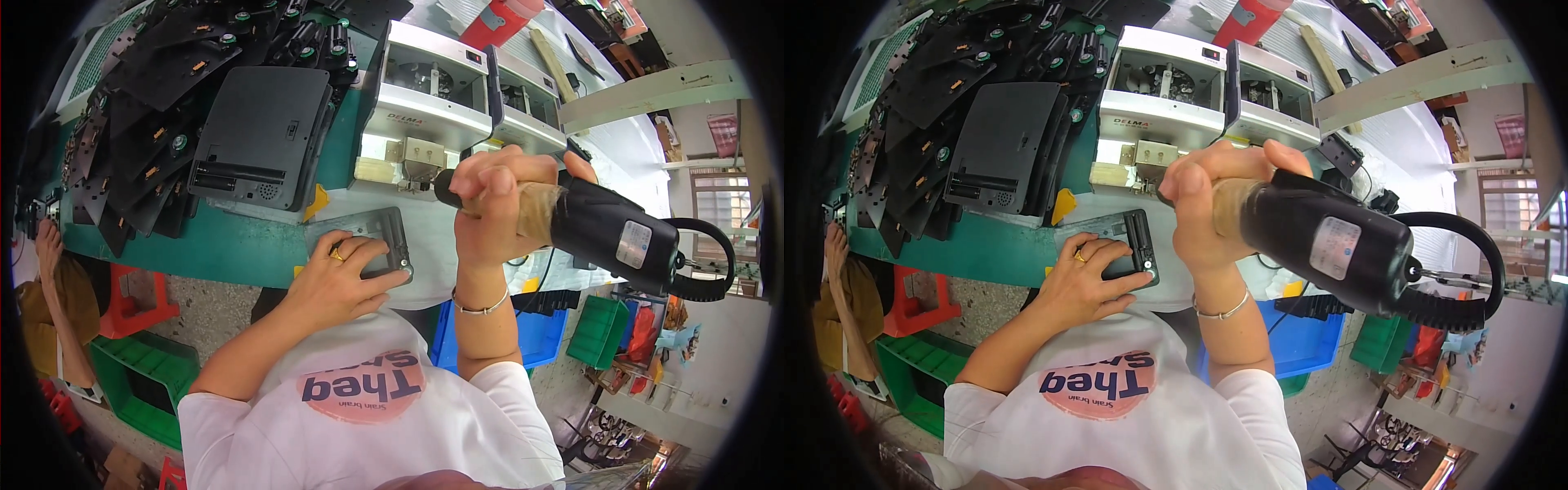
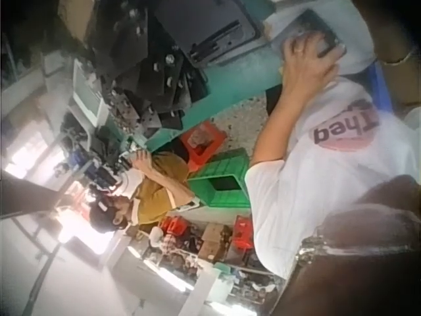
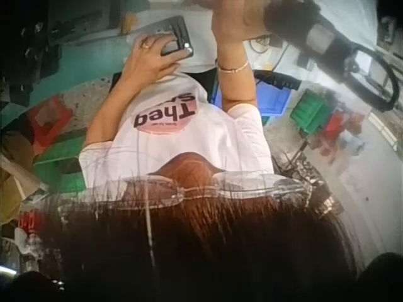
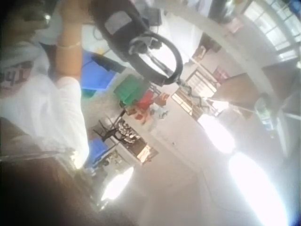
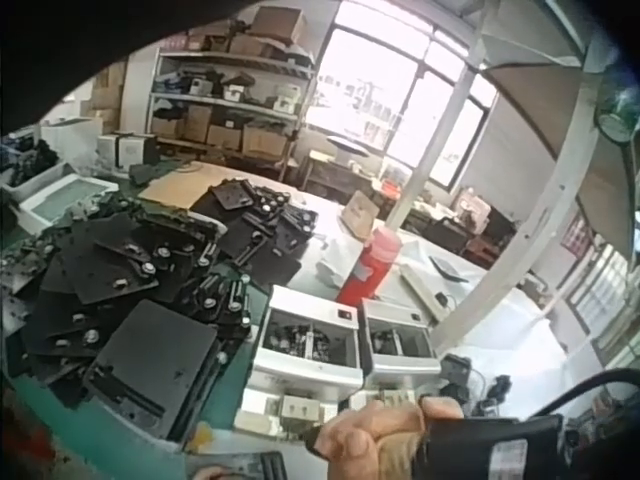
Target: The person assembles plastic toy housings by securing them with screws using an electric screwdriver.
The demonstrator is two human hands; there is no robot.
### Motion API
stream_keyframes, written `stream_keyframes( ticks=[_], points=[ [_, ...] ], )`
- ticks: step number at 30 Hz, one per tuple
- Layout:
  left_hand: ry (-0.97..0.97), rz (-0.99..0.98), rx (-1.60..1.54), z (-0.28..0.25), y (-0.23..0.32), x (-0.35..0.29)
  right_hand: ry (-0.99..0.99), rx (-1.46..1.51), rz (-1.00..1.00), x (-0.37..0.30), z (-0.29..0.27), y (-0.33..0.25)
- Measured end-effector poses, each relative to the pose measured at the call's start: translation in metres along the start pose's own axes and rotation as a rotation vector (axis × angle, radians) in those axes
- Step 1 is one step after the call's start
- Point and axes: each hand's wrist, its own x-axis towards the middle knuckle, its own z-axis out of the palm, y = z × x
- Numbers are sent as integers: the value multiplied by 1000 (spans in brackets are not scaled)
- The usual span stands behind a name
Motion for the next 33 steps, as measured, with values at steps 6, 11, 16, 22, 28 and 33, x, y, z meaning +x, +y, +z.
stream_keyframes(
  ticks=[6, 11, 16, 22, 28, 33],
  points=[
    [6, -8, -2, -1, 0, 0, 30, 20, 66, -1, 1, 7],
    [18, 8, 8, 0, -1, 0, 17, 82, 15, 0, 3, 9],
    [16, 3, 5, -1, 0, 0, -11, 15, 20, -2, 4, 13],
    [29, 6, 2, 0, -1, 0, -85, 65, 20, -5, 3, 11],
    [32, 6, 5, 1, -1, 0, -12, 67, 21, -1, 0, 5],
    [33, 7, 11, 1, -2, 0, 6, 60, -8, -2, 4, 10]
  ],
)
